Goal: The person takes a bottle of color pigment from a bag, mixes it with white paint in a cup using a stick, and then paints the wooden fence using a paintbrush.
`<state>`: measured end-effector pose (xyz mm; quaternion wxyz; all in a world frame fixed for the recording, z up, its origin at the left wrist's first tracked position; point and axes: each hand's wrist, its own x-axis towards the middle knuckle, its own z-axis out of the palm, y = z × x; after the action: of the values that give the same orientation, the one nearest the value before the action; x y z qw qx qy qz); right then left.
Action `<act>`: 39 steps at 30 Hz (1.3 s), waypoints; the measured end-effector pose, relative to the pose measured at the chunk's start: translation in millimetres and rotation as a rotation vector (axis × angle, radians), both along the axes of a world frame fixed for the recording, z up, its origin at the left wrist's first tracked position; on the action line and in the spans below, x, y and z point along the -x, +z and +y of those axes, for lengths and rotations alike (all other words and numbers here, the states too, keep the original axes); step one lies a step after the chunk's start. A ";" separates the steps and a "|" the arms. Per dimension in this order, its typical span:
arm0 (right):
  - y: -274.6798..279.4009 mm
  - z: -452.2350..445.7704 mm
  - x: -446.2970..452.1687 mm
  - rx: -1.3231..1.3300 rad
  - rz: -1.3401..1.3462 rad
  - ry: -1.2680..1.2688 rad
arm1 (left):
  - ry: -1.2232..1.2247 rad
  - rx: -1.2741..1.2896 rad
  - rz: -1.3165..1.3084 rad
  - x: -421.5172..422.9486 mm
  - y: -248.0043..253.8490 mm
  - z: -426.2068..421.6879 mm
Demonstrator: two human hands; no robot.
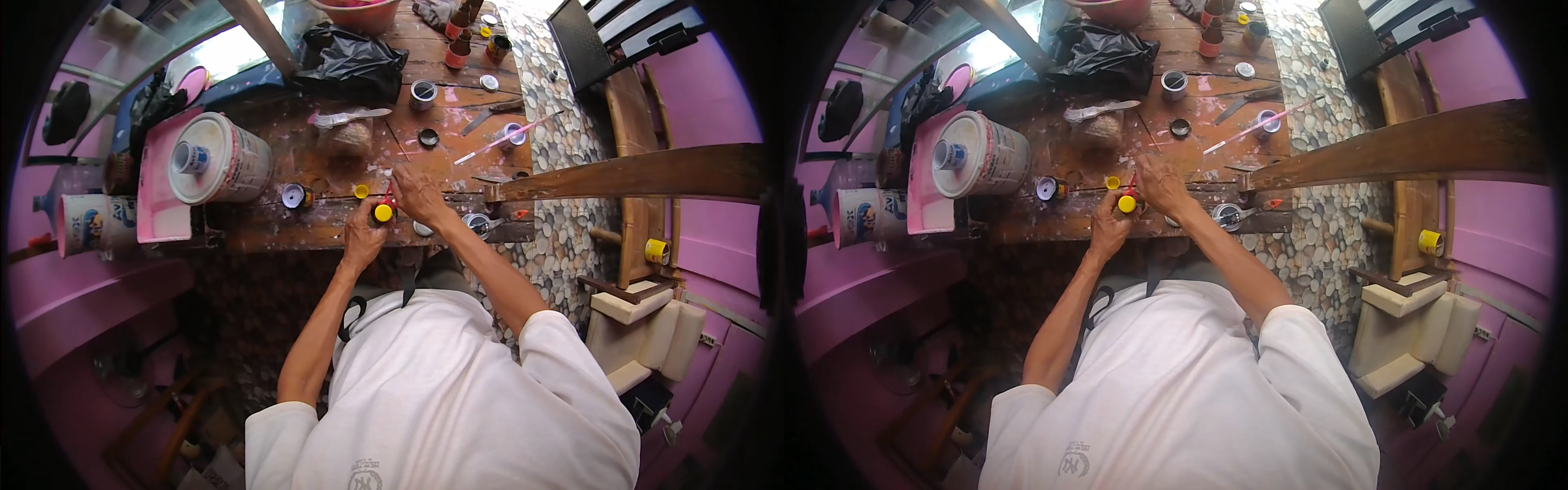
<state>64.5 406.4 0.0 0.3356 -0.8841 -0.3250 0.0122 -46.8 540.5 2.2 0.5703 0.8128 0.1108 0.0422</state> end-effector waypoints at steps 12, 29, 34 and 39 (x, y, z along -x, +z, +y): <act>11.5 26.6 -7.1 0.052 -0.065 -0.044 | -0.090 0.198 0.124 -6.9 0.4 14.3; 37.7 88.1 31.9 -0.304 0.378 -0.013 | -0.143 0.038 0.058 0.5 -18.8 19.7; 98.7 128.9 84.5 -0.414 0.410 0.404 | -0.128 0.173 0.019 -6.0 -30.2 14.6; 84.0 93.1 19.3 -0.438 0.099 0.209 | -0.091 -0.050 -0.151 4.2 -62.5 12.4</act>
<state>45.2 499.5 84.0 0.5317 -0.7502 -0.3927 0.0191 -51.0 552.8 -60.3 0.5579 0.8255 0.0291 0.0801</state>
